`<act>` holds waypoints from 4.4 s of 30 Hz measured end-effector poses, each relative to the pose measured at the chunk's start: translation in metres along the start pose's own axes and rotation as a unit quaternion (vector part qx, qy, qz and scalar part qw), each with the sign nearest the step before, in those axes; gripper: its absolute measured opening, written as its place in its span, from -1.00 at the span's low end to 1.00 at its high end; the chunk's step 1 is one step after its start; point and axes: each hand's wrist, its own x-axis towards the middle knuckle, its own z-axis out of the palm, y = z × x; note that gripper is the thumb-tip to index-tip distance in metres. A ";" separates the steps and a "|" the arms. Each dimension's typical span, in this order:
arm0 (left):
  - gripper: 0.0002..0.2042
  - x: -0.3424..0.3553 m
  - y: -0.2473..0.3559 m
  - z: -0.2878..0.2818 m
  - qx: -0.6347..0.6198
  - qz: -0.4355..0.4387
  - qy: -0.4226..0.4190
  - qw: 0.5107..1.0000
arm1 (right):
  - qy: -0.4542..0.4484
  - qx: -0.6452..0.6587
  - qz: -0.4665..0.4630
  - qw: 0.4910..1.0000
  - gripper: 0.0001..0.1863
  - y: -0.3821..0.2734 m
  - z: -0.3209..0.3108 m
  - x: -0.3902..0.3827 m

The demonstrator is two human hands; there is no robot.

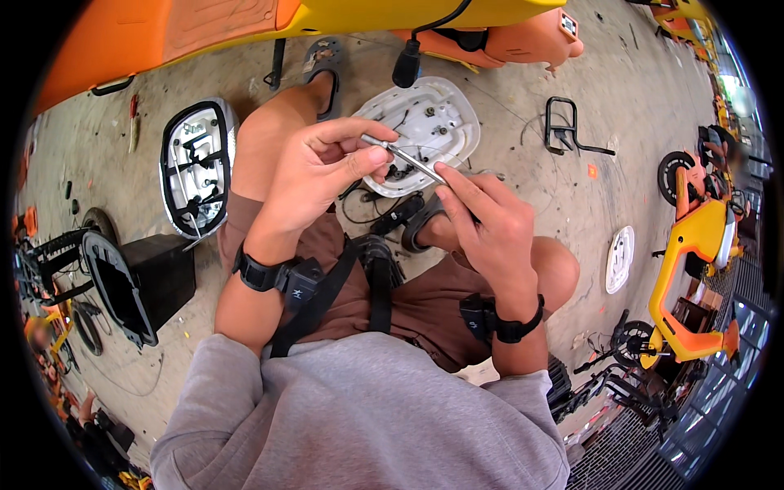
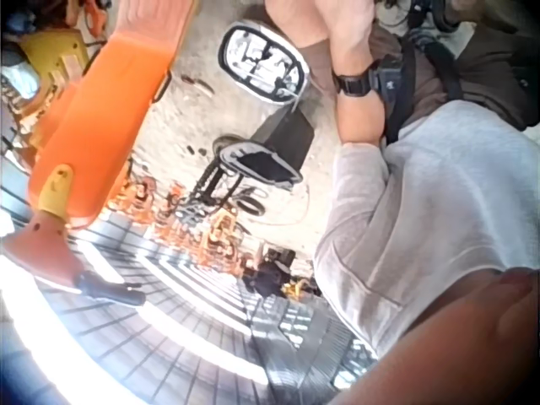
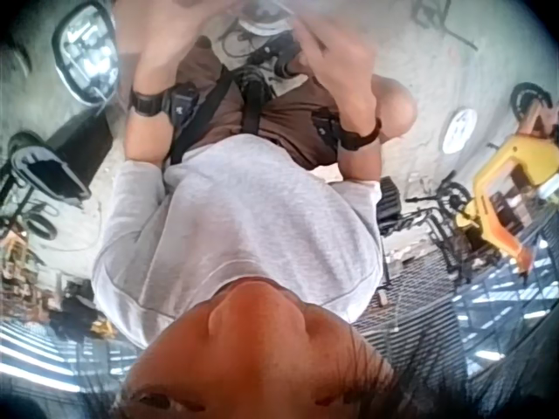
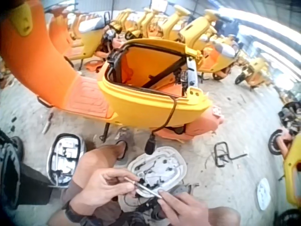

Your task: The person disassembles a scooter control housing by removing screws with a screwdriver and then uses a power drill on the internal components.

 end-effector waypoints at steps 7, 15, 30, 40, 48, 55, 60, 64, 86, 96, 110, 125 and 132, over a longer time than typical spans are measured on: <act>-0.78 0.001 0.001 0.002 0.019 -0.001 0.010 1.000 | 0.034 -0.059 -0.038 0.997 -0.69 0.002 -0.002 -0.002; -0.78 0.001 0.001 -0.001 0.031 -0.016 0.021 0.999 | 0.056 -0.095 -0.058 0.992 -0.68 0.002 -0.002 -0.002; -0.80 0.000 0.004 0.003 0.087 -0.052 0.053 0.993 | -0.047 0.039 0.058 0.996 -0.76 -0.012 -0.006 0.006; -0.76 -0.005 0.010 0.000 0.058 -0.013 -0.002 0.998 | -0.124 0.133 0.124 0.975 -0.82 -0.005 -0.006 -0.001; -0.76 -0.005 0.015 -0.009 0.057 -0.018 -0.037 0.998 | -0.154 0.260 0.254 0.919 -0.83 -0.013 -0.004 0.002; -0.78 -0.008 0.018 -0.015 0.034 0.007 -0.062 0.997 | -0.206 0.356 0.300 0.861 -0.78 -0.012 -0.002 0.002; -0.79 -0.006 0.014 -0.009 0.129 0.045 -0.015 0.991 | -0.179 0.319 0.313 0.876 -0.78 -0.014 0.001 0.000; -0.79 -0.005 0.014 -0.011 0.066 0.023 -0.041 0.997 | -0.177 0.332 0.291 0.880 -0.78 -0.010 0.003 -0.002; -0.73 -0.006 0.018 -0.006 0.104 0.025 0.028 0.994 | -0.135 0.238 0.204 0.940 -0.77 -0.004 0.014 -0.009; -0.76 -0.004 0.013 -0.010 0.050 0.035 -0.052 0.997 | -0.145 0.344 0.283 0.884 -0.81 -0.016 0.006 -0.004; -0.72 -0.002 0.011 -0.006 0.061 0.014 0.004 0.998 | -0.140 0.307 0.283 0.898 -0.79 -0.018 0.011 -0.005; -0.74 0.000 0.009 -0.010 0.099 0.033 0.018 0.994 | -0.192 0.386 0.316 0.845 -0.65 -0.024 0.018 0.000; -0.72 -0.002 0.008 -0.017 0.072 0.004 0.040 0.997 | -0.166 0.352 0.273 0.880 -0.71 -0.019 0.030 -0.002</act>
